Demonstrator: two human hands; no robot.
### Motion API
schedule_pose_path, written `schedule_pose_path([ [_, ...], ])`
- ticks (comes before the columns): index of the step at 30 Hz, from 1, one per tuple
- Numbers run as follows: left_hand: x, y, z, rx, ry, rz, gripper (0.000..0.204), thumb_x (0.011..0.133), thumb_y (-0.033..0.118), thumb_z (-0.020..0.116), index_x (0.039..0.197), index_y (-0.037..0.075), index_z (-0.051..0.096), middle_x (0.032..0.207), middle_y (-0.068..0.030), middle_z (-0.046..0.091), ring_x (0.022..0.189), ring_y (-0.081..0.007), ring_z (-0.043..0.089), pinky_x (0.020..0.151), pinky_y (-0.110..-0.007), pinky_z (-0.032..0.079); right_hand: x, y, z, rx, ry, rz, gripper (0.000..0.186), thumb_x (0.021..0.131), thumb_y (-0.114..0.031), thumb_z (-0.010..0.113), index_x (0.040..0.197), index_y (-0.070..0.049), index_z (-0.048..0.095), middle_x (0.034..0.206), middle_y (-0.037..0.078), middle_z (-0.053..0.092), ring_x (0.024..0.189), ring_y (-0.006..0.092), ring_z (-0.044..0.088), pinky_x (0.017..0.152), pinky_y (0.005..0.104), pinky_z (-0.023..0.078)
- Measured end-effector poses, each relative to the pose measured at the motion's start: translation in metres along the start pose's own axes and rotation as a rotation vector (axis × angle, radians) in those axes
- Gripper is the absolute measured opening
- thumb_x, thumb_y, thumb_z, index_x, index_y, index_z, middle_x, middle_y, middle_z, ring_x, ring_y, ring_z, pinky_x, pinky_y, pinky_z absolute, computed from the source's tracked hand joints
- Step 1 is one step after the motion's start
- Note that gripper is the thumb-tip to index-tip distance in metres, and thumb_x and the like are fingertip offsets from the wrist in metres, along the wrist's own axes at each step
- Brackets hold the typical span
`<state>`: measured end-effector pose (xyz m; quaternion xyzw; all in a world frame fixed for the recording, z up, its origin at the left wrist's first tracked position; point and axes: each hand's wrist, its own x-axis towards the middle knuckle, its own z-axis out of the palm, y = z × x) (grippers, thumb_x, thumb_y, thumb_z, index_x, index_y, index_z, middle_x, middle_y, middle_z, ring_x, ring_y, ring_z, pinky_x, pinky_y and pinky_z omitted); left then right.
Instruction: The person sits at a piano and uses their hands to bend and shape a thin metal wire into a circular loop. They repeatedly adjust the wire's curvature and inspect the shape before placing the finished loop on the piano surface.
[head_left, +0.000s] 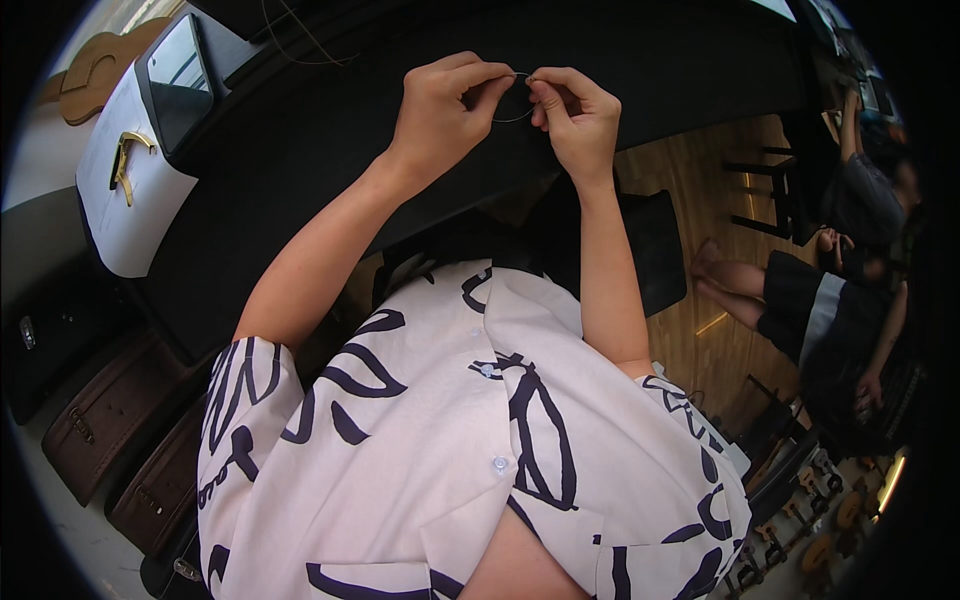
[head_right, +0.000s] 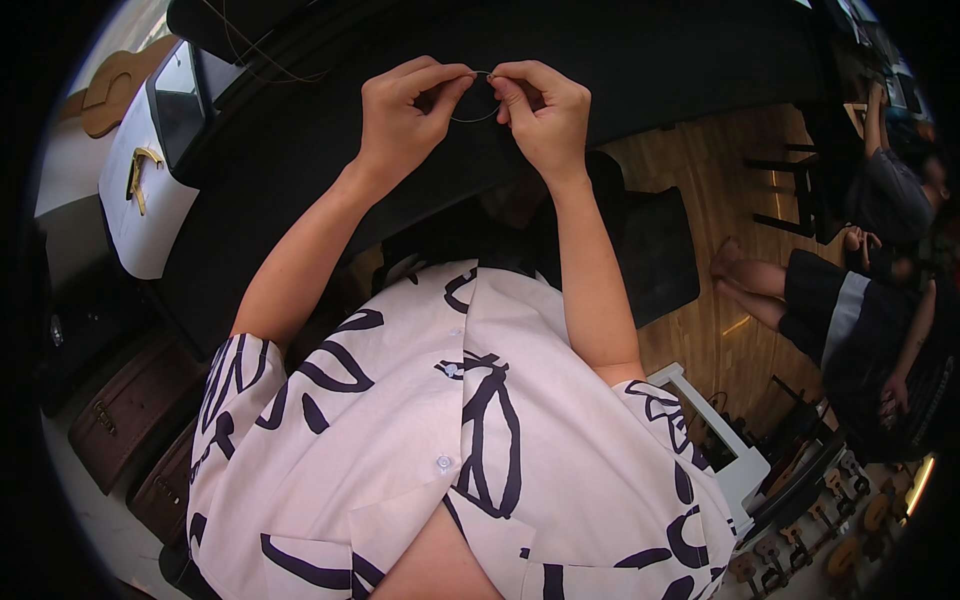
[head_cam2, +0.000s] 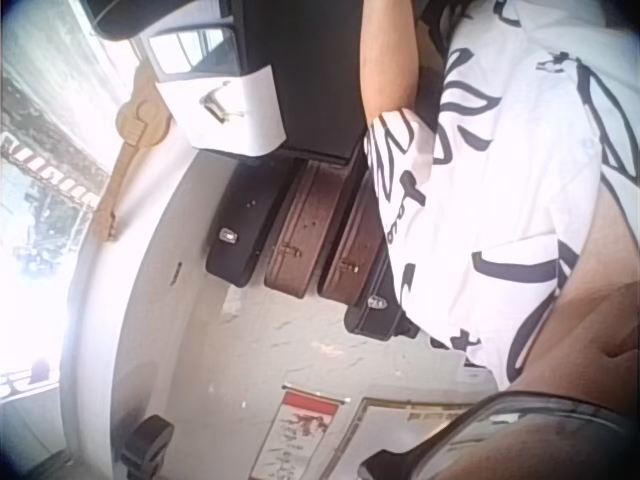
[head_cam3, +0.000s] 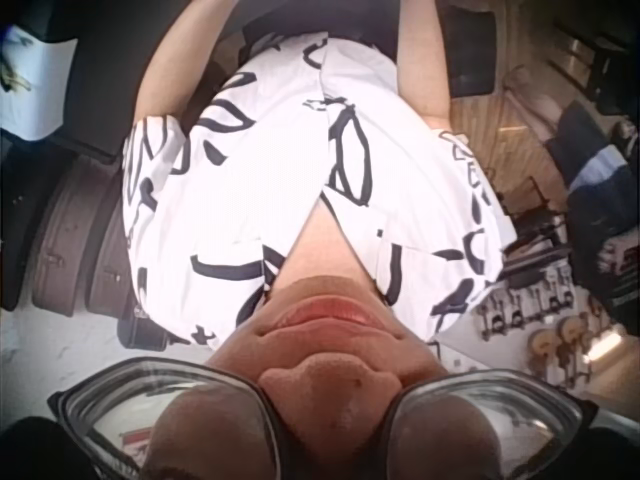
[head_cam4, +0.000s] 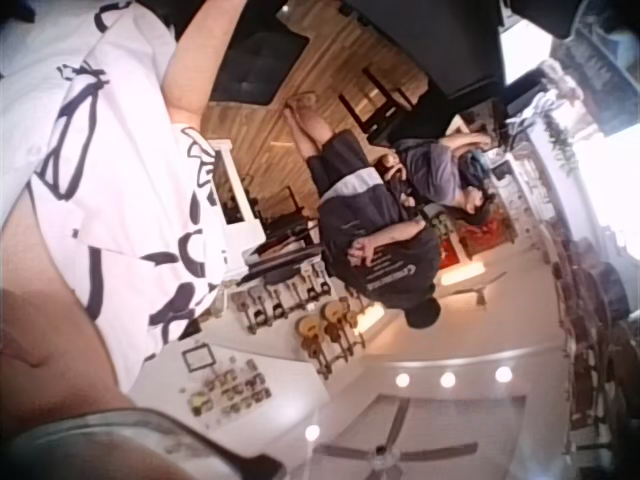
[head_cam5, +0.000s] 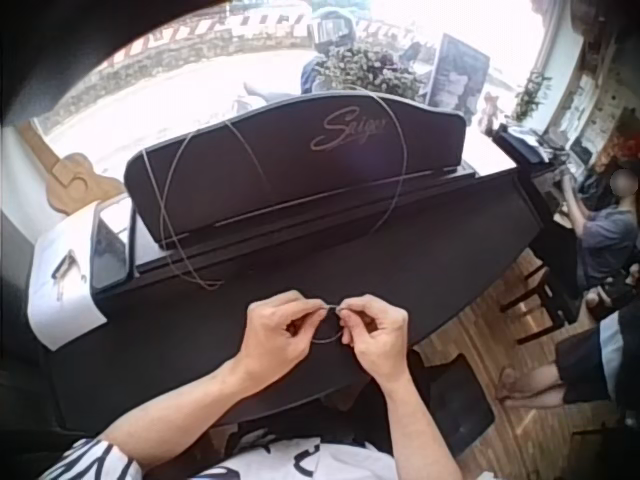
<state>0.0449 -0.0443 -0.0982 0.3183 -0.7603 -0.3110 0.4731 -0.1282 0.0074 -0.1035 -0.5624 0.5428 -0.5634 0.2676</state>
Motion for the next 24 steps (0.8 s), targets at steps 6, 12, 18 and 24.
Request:
schedule_pose_path([
  [6, 0.003, 0.0, -0.003, -0.01, -0.128, -0.024, 0.009, 0.091, 0.005, 0.072, 0.097, 0.002, 0.077, 0.081, -0.0072, 0.072, 0.066, -0.0142, 0.064, 0.057, -0.026, 0.046, 0.0, -0.003, 0.0, -0.01, 0.008, 0.054, 0.006, 0.093, -0.004, 0.07, 0.094, 0.0, 0.074, 0.069, 0.004, 0.069, 0.057, 0.0083, 0.065, 0.051, 0.0215, 0.048],
  [12, 0.008, -0.008, -0.008, -0.366, -0.257, -0.182, 0.011, 0.092, 0.008, 0.07, 0.097, 0.002, 0.078, 0.083, -0.0084, 0.075, 0.073, -0.0138, 0.068, 0.066, -0.026, 0.052, 0.002, -0.004, -0.006, -0.07, -0.153, -0.053, 0.012, 0.094, -0.003, 0.065, 0.098, -0.002, 0.076, 0.072, 0.003, 0.068, 0.057, 0.009, 0.06, 0.052, 0.0227, 0.046],
  [18, 0.009, -0.003, -0.01, -0.413, -0.22, -0.264, 0.011, 0.092, 0.009, 0.071, 0.098, 0.003, 0.078, 0.081, -0.0069, 0.075, 0.074, -0.0111, 0.069, 0.066, -0.025, 0.053, 0.003, -0.001, -0.01, -0.053, -0.225, -0.044, 0.014, 0.096, -0.005, 0.062, 0.096, -0.002, 0.075, 0.072, 0.003, 0.067, 0.059, 0.0095, 0.059, 0.053, 0.0243, 0.045],
  [24, 0.005, 0.001, -0.006, -0.18, -0.158, -0.056, 0.018, 0.088, 0.001, 0.073, 0.105, 0.007, 0.078, 0.085, -0.0043, 0.075, 0.077, -0.0132, 0.072, 0.066, -0.024, 0.056, 0.004, -0.002, -0.01, -0.043, -0.215, -0.029, 0.014, 0.096, -0.007, 0.062, 0.092, -0.002, 0.074, 0.069, 0.003, 0.066, 0.058, 0.0092, 0.058, 0.053, 0.0242, 0.044],
])
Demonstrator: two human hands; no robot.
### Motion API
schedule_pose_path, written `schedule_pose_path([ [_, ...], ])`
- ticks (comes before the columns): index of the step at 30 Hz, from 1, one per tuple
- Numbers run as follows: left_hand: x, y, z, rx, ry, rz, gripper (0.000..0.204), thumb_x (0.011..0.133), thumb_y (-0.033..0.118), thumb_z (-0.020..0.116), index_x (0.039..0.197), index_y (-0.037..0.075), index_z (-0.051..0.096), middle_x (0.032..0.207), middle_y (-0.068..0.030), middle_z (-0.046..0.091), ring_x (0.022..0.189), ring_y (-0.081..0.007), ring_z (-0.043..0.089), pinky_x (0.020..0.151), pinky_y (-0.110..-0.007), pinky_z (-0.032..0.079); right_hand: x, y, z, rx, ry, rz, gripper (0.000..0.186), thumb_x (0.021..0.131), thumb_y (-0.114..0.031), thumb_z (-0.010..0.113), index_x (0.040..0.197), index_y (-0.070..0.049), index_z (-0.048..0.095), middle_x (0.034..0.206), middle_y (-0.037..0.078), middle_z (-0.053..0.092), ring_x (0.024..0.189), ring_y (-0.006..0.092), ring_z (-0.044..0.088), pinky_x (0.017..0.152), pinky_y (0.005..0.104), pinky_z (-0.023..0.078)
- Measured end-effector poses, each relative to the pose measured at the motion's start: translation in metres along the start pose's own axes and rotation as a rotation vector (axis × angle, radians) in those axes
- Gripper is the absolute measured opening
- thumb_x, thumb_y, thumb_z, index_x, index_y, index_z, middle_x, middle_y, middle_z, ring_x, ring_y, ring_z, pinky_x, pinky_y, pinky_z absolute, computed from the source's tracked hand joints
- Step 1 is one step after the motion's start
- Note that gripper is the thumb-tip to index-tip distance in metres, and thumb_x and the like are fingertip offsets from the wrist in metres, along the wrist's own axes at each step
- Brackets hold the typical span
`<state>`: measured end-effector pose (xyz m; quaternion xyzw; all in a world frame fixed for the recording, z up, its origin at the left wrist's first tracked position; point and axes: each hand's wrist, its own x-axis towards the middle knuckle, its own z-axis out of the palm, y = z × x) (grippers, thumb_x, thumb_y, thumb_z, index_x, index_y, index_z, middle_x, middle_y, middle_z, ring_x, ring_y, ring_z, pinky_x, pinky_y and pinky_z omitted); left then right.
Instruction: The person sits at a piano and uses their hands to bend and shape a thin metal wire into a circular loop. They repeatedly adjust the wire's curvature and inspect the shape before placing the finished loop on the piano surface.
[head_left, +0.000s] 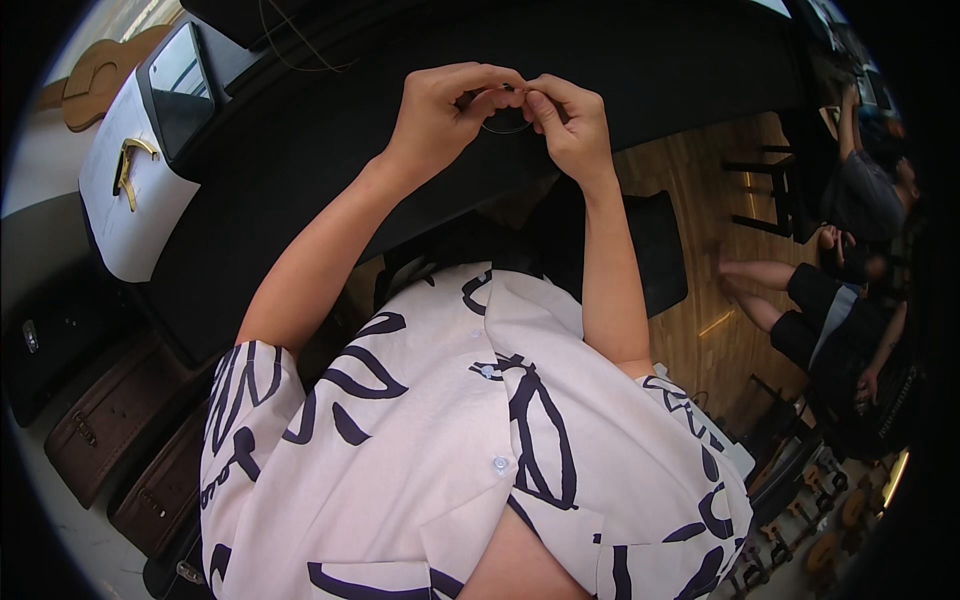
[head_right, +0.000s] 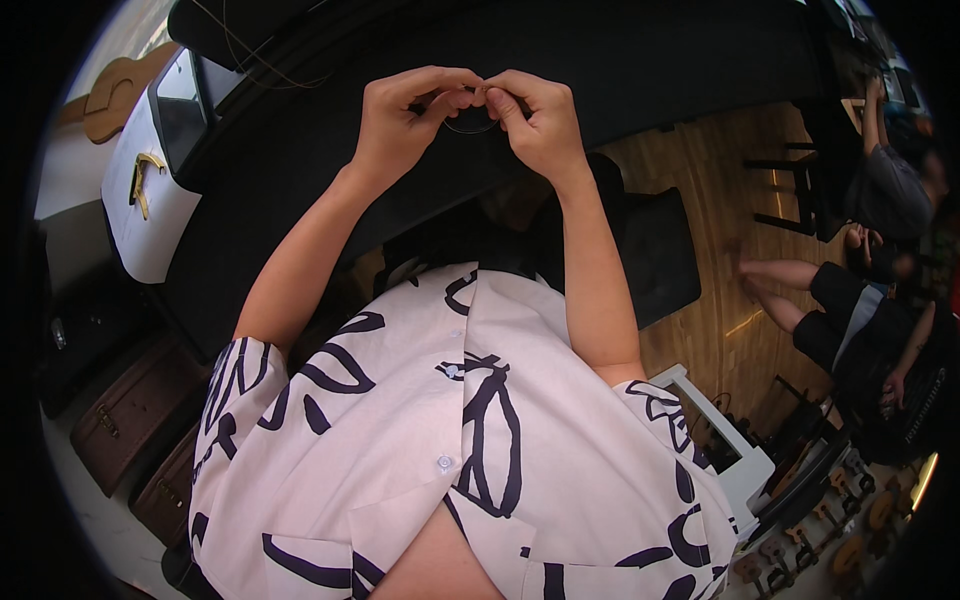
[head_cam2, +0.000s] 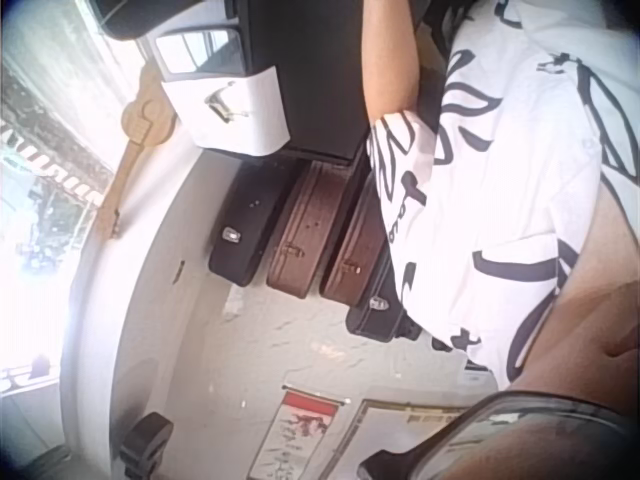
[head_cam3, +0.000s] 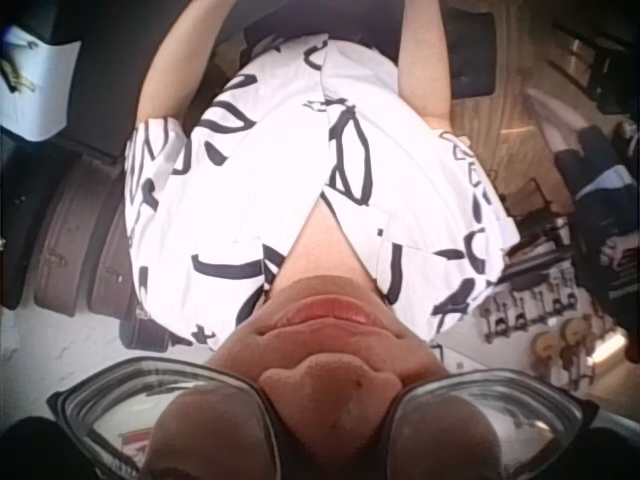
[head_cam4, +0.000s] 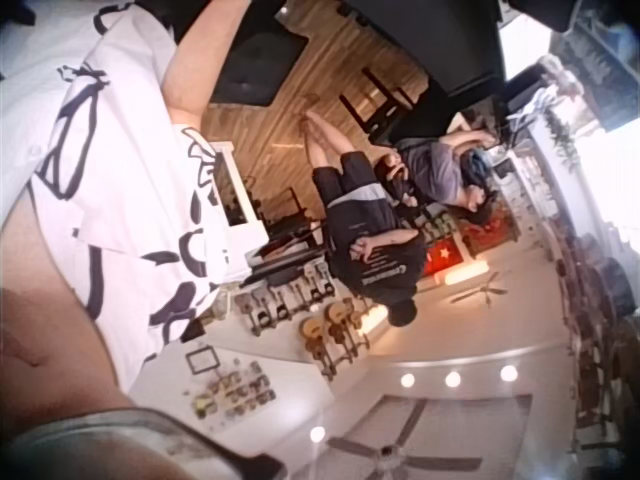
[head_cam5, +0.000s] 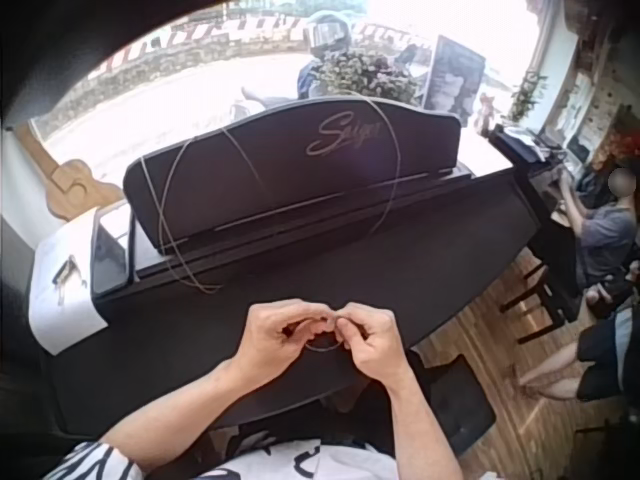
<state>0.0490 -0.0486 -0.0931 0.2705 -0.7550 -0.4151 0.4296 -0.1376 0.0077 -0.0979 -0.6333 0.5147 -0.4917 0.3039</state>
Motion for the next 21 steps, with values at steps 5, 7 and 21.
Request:
schedule_pose_path([
  [5, -0.0019, 0.0012, 0.0053, 0.188, 0.087, 0.193, 0.02, 0.083, -0.002, 0.077, 0.1, 0.008, 0.079, 0.088, -0.0055, 0.073, 0.076, -0.0176, 0.073, 0.063, -0.027, 0.058, -0.0012, -0.0019, -0.0009, -0.006, 0.01, 0.05, 0.017, 0.097, -0.009, 0.062, 0.09, -0.002, 0.075, 0.064, 0.002, 0.064, 0.056, 0.0083, 0.058, 0.052, 0.0236, 0.044],
  [7, -0.003, 0.003, 0.0043, 0.26, 0.102, 0.206, 0.018, 0.082, -0.002, 0.077, 0.098, 0.008, 0.079, 0.091, -0.005, 0.072, 0.074, -0.0182, 0.072, 0.063, -0.027, 0.058, -0.0014, -0.0024, -0.001, -0.008, 0.019, 0.071, 0.017, 0.097, -0.009, 0.062, 0.089, -0.002, 0.075, 0.063, 0.002, 0.064, 0.056, 0.0078, 0.058, 0.052, 0.0233, 0.043],
  [21, 0.0005, -0.0043, -0.0009, 0.059, 0.132, 0.006, 0.01, 0.089, -0.003, 0.071, 0.097, 0.001, 0.07, 0.084, -0.0066, 0.071, 0.074, -0.0131, 0.072, 0.063, -0.023, 0.054, -0.0018, -0.0014, -0.0019, 0.323, 0.162, 0.219, 0.021, 0.104, -0.009, 0.055, 0.104, 0.001, 0.074, 0.067, 0.001, 0.062, 0.05, 0.0036, 0.052, 0.044, 0.0187, 0.04],
])
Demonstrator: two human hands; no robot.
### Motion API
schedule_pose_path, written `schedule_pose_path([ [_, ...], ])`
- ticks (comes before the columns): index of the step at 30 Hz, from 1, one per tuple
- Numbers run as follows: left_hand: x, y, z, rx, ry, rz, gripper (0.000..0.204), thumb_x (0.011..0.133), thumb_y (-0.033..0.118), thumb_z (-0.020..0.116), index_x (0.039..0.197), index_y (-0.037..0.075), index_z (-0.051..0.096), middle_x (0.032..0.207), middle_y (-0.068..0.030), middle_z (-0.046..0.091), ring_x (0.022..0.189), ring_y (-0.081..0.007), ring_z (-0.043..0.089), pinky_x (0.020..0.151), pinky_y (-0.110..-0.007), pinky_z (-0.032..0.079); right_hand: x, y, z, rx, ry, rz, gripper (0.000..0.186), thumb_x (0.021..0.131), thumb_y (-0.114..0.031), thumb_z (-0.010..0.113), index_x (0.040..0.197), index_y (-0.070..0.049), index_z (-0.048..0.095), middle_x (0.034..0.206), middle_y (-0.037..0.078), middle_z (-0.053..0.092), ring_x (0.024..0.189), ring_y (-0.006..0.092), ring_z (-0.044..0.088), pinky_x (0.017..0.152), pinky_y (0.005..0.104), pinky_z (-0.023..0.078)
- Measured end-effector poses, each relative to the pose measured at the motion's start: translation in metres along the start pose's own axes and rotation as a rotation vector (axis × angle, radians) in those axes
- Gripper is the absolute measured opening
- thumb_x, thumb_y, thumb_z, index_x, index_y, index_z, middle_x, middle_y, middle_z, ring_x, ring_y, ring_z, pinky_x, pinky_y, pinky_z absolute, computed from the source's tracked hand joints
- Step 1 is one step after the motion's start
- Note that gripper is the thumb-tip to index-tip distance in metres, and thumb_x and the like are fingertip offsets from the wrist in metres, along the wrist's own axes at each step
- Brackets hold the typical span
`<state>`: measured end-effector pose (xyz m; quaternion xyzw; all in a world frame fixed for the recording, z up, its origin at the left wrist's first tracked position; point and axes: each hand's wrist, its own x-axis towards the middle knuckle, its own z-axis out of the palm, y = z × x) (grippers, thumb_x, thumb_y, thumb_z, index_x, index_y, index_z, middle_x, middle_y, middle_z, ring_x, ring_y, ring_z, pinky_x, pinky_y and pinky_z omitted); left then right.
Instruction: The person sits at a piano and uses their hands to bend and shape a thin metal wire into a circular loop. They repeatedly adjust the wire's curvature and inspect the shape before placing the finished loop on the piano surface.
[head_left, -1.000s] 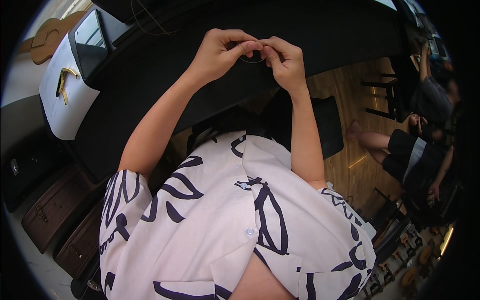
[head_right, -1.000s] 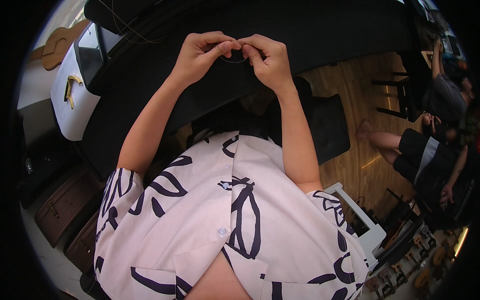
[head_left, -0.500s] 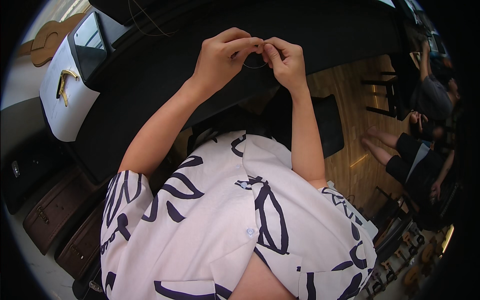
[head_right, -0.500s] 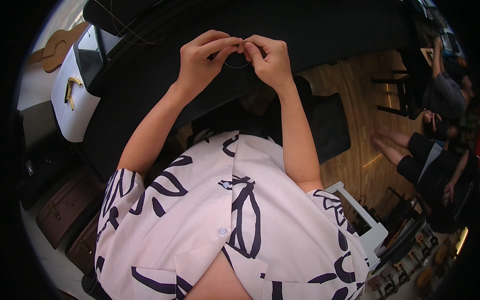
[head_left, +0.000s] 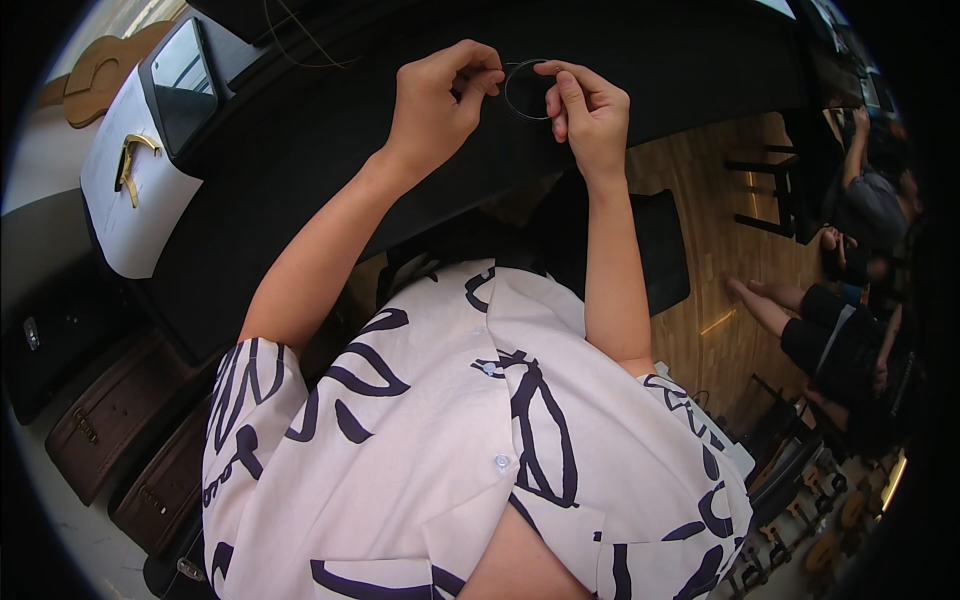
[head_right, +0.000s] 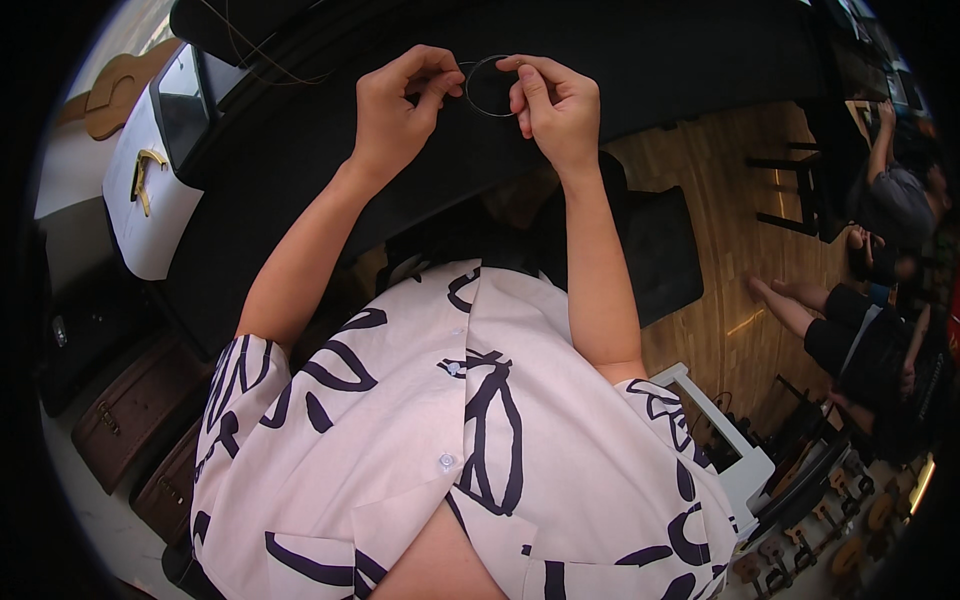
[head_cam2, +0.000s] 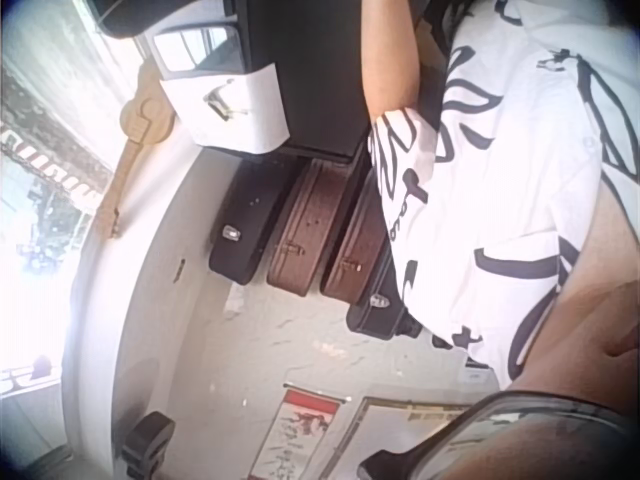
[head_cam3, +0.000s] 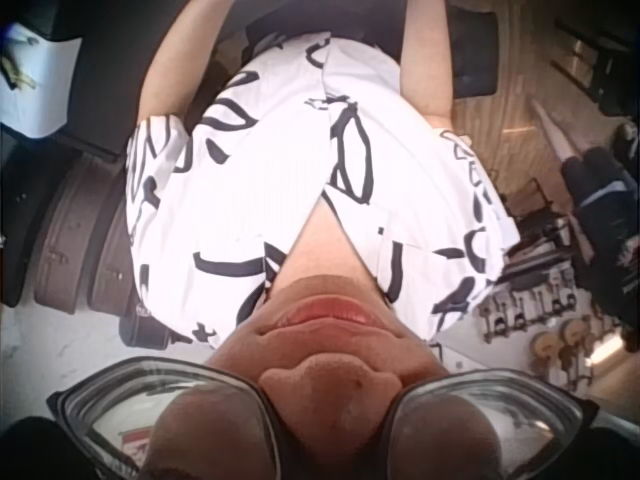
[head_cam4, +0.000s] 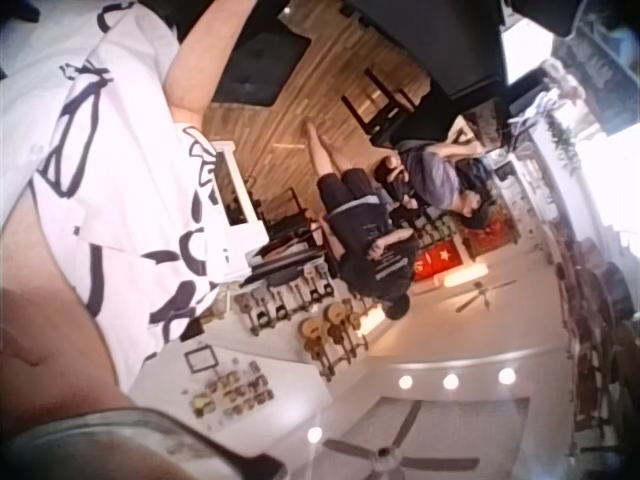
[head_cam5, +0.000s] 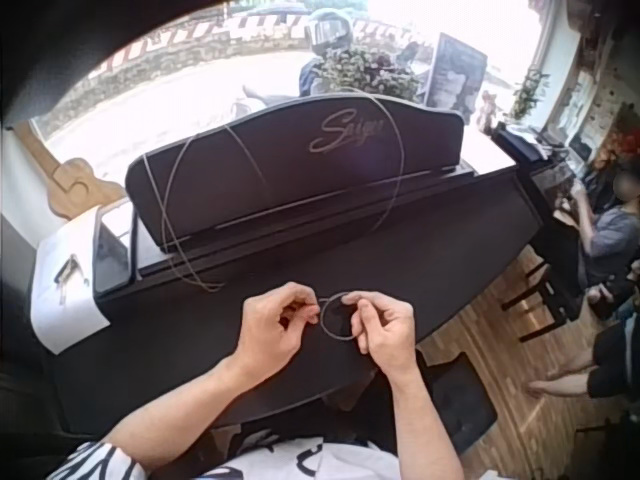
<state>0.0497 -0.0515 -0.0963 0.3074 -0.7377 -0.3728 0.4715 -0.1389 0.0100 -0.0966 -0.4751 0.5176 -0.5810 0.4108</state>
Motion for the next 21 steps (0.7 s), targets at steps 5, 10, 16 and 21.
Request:
schedule_pose_path([
  [5, 0.0, 0.004, 0.0, -0.202, 0.086, -0.187, 0.008, 0.095, 0.001, 0.067, 0.102, -0.002, 0.07, 0.085, -0.0076, 0.073, 0.071, -0.0122, 0.071, 0.062, -0.022, 0.054, -0.001, 0.004, -0.001, -0.015, -0.006, -0.05, 0.021, 0.104, -0.01, 0.056, 0.102, 0.001, 0.074, 0.072, 0.003, 0.065, 0.057, 0.0062, 0.059, 0.05, 0.0201, 0.046],
  [10, 0.0, 0.005, -0.004, -0.213, 0.075, -0.299, 0.013, 0.097, 0.004, 0.067, 0.108, -0.003, 0.069, 0.085, -0.0085, 0.073, 0.068, -0.0117, 0.07, 0.059, -0.022, 0.053, 0.0, 0.009, -0.002, -0.022, -0.054, -0.158, 0.018, 0.102, -0.009, 0.06, 0.1, 0.001, 0.074, 0.075, 0.005, 0.069, 0.066, 0.0094, 0.065, 0.058, 0.0217, 0.051],
  [16, -0.001, -0.001, 0.001, -0.38, 0.218, -0.225, 0.012, 0.099, 0.002, 0.063, 0.108, -0.002, 0.069, 0.087, -0.0095, 0.072, 0.07, -0.0114, 0.069, 0.06, -0.022, 0.053, -0.001, 0.003, 0.002, -0.041, -0.005, -0.06, 0.019, 0.102, -0.007, 0.058, 0.097, 0.004, 0.073, 0.074, 0.007, 0.069, 0.06, 0.0094, 0.065, 0.053, 0.0214, 0.051],
  [21, -0.003, 0.002, 0.002, -0.286, 0.126, -0.134, 0.012, 0.099, 0.0, 0.061, 0.108, -0.001, 0.07, 0.087, -0.0089, 0.071, 0.07, -0.0115, 0.069, 0.061, -0.022, 0.053, 0.001, -0.004, -0.001, -0.015, 0.005, 0.059, 0.019, 0.102, -0.006, 0.058, 0.098, 0.004, 0.073, 0.071, 0.006, 0.068, 0.057, 0.0093, 0.064, 0.051, 0.0213, 0.05],
])
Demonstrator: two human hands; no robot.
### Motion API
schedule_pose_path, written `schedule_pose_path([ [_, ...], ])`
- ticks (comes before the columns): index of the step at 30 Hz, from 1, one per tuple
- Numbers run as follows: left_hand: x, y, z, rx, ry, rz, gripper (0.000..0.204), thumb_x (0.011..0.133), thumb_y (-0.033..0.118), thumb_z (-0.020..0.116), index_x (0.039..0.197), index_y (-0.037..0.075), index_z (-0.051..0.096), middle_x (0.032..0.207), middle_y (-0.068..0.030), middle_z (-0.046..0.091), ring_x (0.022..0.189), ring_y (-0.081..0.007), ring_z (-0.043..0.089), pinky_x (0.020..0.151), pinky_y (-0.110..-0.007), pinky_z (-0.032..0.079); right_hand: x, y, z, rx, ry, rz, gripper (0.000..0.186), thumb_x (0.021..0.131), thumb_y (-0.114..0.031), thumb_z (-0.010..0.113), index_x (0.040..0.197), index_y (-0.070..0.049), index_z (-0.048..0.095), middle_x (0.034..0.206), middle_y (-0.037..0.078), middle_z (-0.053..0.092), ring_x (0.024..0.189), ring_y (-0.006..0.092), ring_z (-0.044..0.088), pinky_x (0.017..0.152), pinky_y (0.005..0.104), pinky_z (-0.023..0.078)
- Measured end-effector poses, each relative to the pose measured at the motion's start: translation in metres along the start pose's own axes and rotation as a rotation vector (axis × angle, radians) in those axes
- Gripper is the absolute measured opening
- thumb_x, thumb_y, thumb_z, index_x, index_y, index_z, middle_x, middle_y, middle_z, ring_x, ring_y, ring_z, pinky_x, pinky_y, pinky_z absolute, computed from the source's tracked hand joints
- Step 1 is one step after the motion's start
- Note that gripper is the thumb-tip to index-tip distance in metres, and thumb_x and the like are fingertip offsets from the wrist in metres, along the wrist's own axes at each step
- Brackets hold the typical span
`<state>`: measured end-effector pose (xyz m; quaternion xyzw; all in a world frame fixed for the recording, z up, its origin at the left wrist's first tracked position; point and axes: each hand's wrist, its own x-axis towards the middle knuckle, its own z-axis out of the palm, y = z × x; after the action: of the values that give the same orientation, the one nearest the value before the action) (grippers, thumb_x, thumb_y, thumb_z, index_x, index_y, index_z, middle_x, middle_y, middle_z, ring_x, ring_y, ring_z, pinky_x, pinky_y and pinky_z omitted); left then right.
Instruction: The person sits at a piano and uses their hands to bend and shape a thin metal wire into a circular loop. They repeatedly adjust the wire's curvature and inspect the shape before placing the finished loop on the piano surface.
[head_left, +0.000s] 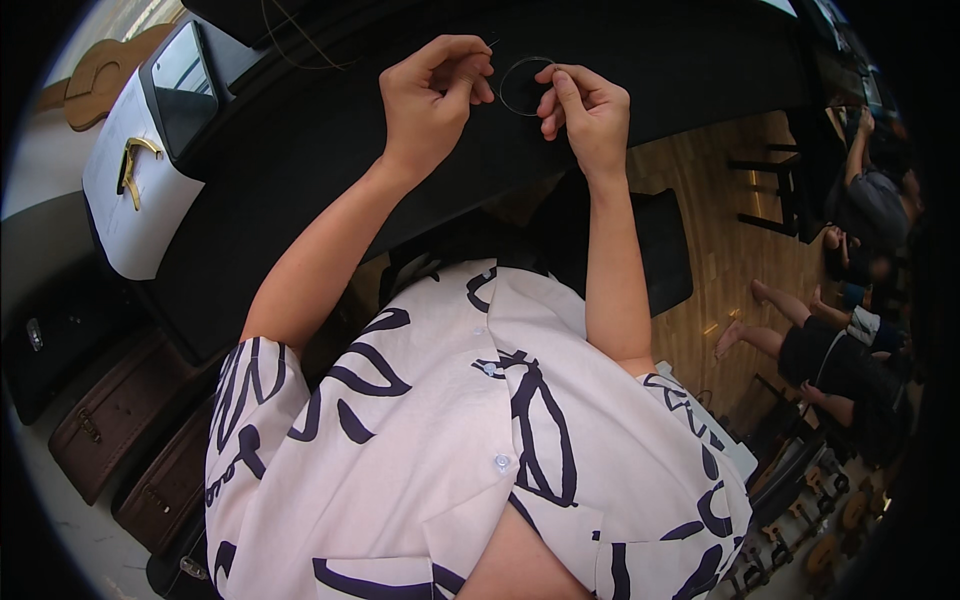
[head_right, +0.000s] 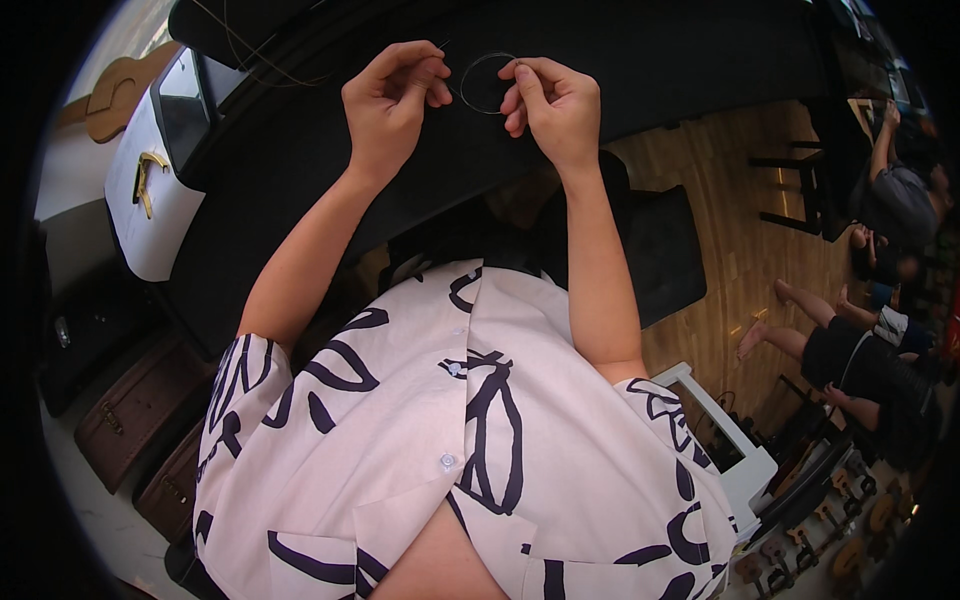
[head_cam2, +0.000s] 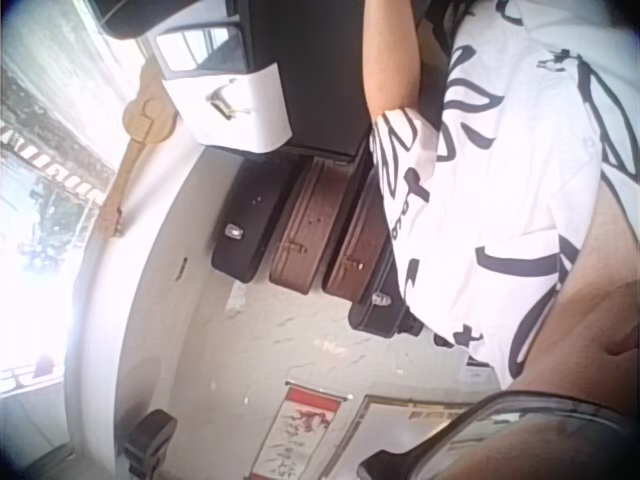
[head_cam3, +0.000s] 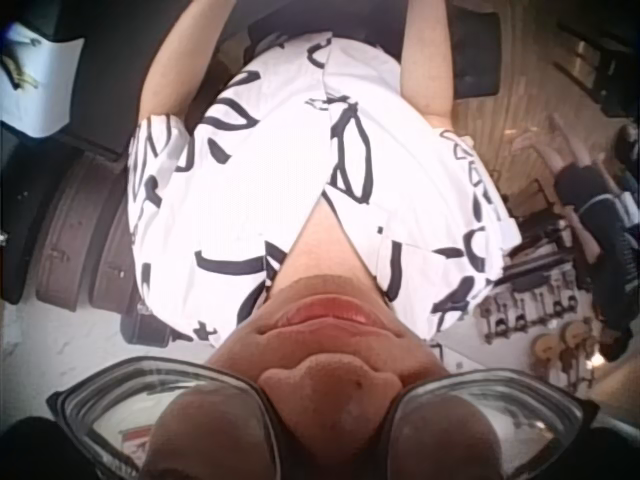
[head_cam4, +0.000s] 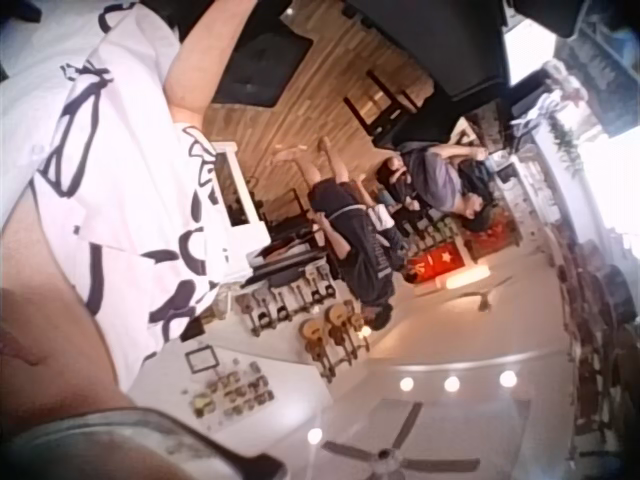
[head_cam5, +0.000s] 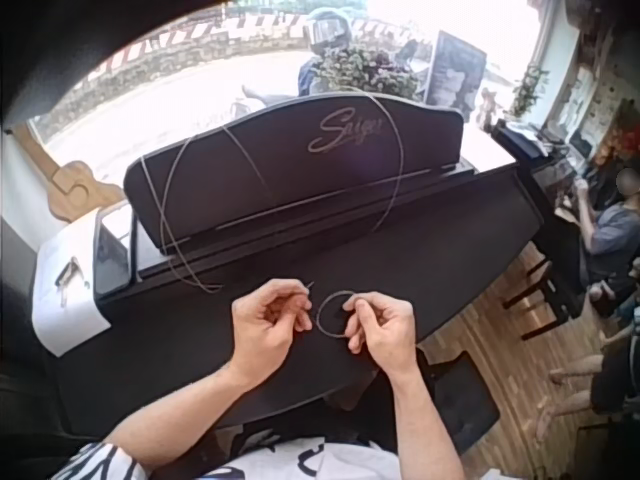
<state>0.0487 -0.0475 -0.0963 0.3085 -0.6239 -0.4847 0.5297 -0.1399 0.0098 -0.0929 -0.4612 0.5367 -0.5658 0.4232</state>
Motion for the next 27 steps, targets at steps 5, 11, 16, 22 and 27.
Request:
schedule_pose_path([
  [5, 0.001, 0.006, 0.001, 0.105, -0.004, -0.108, 0.016, 0.095, -0.005, 0.062, 0.104, 0.0, 0.074, 0.087, -0.0076, 0.072, 0.069, -0.0108, 0.069, 0.061, -0.022, 0.053, -0.001, 0.01, 0.0, 0.007, -0.025, -0.147, 0.018, 0.102, -0.008, 0.06, 0.099, 0.003, 0.073, 0.071, 0.005, 0.068, 0.057, 0.0091, 0.064, 0.051, 0.0213, 0.051],
  [11, 0.001, -0.004, 0.0, 0.306, -0.238, 0.188, 0.024, 0.09, -0.011, 0.059, 0.102, 0.0, 0.076, 0.096, -0.0111, 0.073, 0.082, -0.0169, 0.073, 0.073, -0.027, 0.06, -0.001, 0.006, 0.002, 0.006, -0.022, -0.112, 0.018, 0.102, -0.008, 0.059, 0.102, 0.002, 0.074, 0.07, 0.005, 0.068, 0.057, 0.009, 0.064, 0.05, 0.0213, 0.051],
  [16, 0.0, 0.003, 0.004, 0.165, -0.175, 0.155, 0.024, 0.087, -0.012, 0.062, 0.105, -0.001, 0.073, 0.095, -0.0102, 0.073, 0.084, -0.0183, 0.074, 0.076, -0.028, 0.06, 0.0, 0.002, 0.005, -0.021, 0.004, -0.046, 0.02, 0.101, -0.007, 0.058, 0.103, 0.003, 0.075, 0.067, 0.005, 0.067, 0.054, 0.0087, 0.063, 0.048, 0.0213, 0.05],
  [22, 0.002, 0.003, 0.001, 0.321, -0.212, 0.264, 0.018, 0.084, -0.009, 0.07, 0.098, 0.001, 0.074, 0.097, -0.0096, 0.073, 0.088, -0.0191, 0.074, 0.077, -0.028, 0.059, 0.002, -0.001, 0.005, -0.041, 0.013, -0.011, 0.02, 0.101, -0.007, 0.058, 0.102, 0.004, 0.075, 0.066, 0.006, 0.067, 0.052, 0.009, 0.063, 0.047, 0.0217, 0.05],
  [27, 0.005, 0.002, 0.0, 0.311, -0.105, 0.318, 0.013, 0.086, -0.006, 0.072, 0.096, 0.002, 0.074, 0.097, -0.008, 0.073, 0.089, -0.0178, 0.073, 0.077, -0.027, 0.059, 0.004, -0.003, 0.01, -0.04, 0.096, 0.013, 0.021, 0.101, -0.007, 0.057, 0.102, 0.006, 0.074, 0.067, 0.008, 0.068, 0.052, 0.0099, 0.064, 0.047, 0.0223, 0.051],
])
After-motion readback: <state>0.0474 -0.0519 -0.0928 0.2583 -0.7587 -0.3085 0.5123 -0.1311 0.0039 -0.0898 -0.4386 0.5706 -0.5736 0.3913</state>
